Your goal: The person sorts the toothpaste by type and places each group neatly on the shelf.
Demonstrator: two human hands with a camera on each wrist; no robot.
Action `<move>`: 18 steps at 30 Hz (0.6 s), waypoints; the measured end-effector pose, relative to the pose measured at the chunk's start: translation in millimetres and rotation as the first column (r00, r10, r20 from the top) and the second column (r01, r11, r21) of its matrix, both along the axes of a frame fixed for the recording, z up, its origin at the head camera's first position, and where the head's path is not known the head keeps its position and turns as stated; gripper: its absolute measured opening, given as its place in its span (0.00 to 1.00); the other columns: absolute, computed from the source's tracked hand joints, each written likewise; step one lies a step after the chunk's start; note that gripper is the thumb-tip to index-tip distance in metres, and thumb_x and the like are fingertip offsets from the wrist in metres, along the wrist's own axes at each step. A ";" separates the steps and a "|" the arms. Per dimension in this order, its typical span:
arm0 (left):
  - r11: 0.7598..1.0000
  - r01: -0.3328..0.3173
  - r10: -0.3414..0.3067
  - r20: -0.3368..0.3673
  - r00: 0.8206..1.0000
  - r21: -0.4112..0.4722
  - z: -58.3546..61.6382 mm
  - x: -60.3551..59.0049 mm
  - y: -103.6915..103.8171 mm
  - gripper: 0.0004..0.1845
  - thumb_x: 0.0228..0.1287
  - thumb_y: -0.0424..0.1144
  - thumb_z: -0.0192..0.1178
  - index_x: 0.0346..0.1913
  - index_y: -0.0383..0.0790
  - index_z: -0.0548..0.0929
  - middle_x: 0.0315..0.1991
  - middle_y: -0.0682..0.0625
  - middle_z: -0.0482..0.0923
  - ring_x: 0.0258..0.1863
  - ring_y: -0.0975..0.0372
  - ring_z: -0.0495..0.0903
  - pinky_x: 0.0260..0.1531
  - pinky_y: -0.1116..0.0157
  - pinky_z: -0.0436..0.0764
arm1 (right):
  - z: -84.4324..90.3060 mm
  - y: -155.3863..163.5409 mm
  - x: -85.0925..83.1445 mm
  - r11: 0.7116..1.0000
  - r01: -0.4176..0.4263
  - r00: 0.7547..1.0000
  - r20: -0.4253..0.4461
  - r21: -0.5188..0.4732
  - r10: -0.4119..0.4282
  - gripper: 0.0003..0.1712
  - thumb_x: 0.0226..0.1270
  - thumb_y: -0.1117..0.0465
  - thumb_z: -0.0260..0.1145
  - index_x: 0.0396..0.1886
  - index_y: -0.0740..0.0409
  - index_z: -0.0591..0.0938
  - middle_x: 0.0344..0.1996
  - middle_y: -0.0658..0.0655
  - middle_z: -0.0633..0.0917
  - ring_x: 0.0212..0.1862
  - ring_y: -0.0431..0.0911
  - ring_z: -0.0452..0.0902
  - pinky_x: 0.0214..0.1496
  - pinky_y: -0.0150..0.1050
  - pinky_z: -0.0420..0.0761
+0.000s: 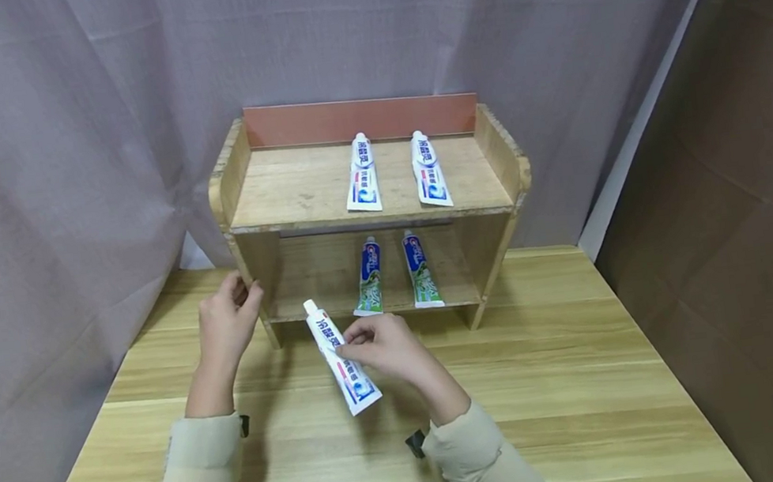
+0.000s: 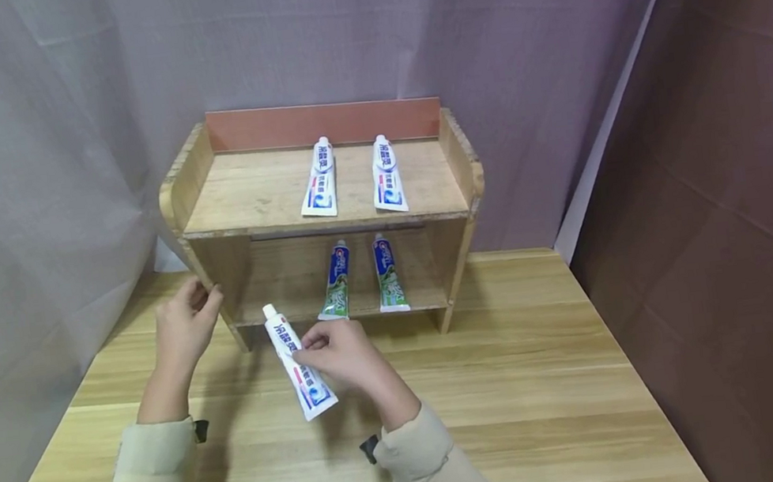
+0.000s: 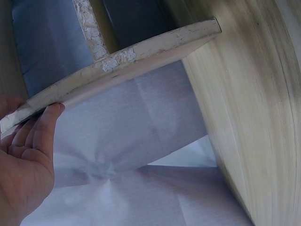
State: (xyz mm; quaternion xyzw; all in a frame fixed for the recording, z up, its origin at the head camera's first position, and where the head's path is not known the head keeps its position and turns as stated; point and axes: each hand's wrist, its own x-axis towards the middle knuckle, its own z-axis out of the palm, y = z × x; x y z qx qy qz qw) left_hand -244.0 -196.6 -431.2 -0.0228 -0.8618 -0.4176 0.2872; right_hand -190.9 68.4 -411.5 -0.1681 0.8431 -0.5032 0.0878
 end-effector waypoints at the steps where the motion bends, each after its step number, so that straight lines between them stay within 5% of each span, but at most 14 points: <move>1: 1.000 0.000 0.000 0.001 1.000 0.001 0.0 0.1 0.2 0.12 0.69 0.39 0.61 0.47 0.34 0.84 0.44 0.36 0.86 0.45 0.45 0.87 0.46 0.50 0.87 | 1.3 0.4 -0.4 1.000 -0.003 1.000 -0.002 -0.004 0.003 0.11 0.59 0.58 0.75 0.36 0.61 0.87 0.30 0.50 0.87 0.32 0.41 0.82 0.37 0.35 0.85; 18: 1.000 -0.008 0.008 -0.002 1.000 -0.013 -0.8 -0.8 -0.6 0.11 0.69 0.40 0.61 0.45 0.35 0.84 0.42 0.38 0.87 0.43 0.46 0.88 0.43 0.48 0.88 | 33.9 -5.2 -6.2 1.000 -0.017 0.999 -0.028 -0.010 0.017 0.12 0.60 0.57 0.74 0.40 0.59 0.87 0.32 0.50 0.87 0.36 0.45 0.82 0.39 0.37 0.86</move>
